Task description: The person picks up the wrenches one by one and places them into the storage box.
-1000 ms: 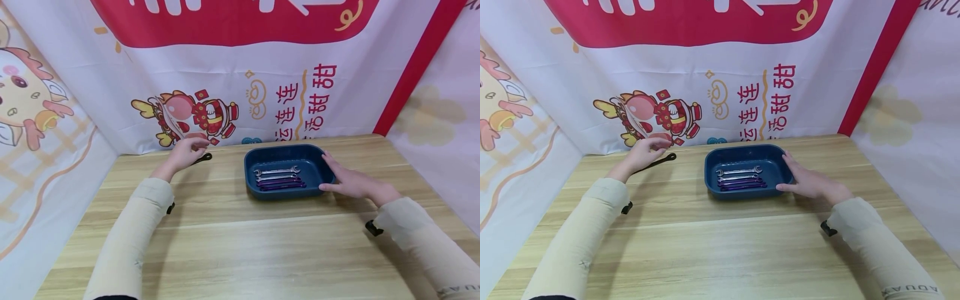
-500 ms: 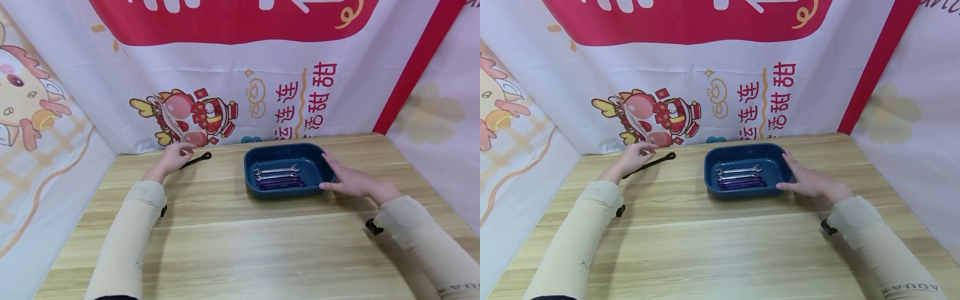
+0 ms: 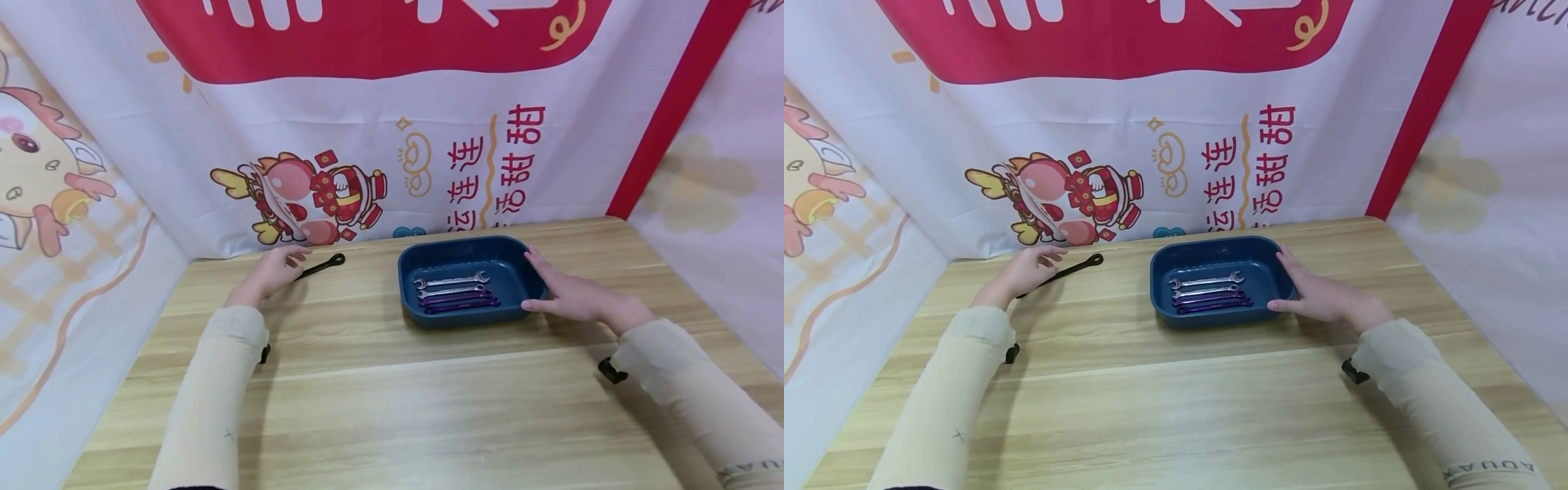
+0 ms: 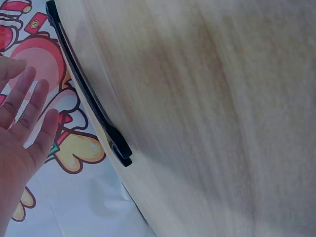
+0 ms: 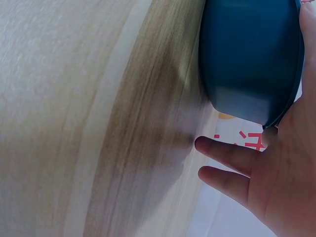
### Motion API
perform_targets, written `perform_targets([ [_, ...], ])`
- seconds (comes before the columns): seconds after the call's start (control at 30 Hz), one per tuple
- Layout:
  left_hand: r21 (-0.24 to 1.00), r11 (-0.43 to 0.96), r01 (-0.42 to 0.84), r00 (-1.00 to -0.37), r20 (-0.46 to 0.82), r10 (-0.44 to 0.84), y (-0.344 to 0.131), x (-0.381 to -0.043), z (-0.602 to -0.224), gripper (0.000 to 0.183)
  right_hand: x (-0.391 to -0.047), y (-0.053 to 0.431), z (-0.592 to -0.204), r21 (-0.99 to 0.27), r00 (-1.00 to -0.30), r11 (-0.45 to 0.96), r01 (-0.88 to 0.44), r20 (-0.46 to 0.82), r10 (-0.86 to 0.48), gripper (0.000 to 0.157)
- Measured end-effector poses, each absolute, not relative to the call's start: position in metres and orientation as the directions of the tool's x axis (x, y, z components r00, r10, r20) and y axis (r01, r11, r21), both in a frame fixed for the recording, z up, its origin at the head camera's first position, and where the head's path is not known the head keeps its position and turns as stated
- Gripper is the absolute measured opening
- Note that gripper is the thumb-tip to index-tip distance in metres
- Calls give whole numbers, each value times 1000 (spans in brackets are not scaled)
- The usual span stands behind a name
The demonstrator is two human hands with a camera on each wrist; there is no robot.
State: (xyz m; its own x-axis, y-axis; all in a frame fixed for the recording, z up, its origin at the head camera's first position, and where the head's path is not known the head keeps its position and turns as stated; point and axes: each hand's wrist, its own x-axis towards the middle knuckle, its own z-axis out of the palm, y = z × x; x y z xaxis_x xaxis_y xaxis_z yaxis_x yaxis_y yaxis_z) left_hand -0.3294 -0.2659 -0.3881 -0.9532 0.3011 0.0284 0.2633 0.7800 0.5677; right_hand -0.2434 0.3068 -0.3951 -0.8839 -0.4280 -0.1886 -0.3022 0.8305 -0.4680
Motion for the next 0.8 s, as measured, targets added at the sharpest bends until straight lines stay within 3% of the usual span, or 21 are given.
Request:
perform_targets([
  [0.47, 551, 798, 244, -938, -74, 338, -268, -336, -401, 65, -240, 306, -393, -485, -885, 825, -290, -191, -424, 109],
  [0.8, 490, 841, 229, -942, -107, 319, -271, -336, -405, 66, -243, 307, -398, -492, -888, 823, -285, -188, -420, 110],
])
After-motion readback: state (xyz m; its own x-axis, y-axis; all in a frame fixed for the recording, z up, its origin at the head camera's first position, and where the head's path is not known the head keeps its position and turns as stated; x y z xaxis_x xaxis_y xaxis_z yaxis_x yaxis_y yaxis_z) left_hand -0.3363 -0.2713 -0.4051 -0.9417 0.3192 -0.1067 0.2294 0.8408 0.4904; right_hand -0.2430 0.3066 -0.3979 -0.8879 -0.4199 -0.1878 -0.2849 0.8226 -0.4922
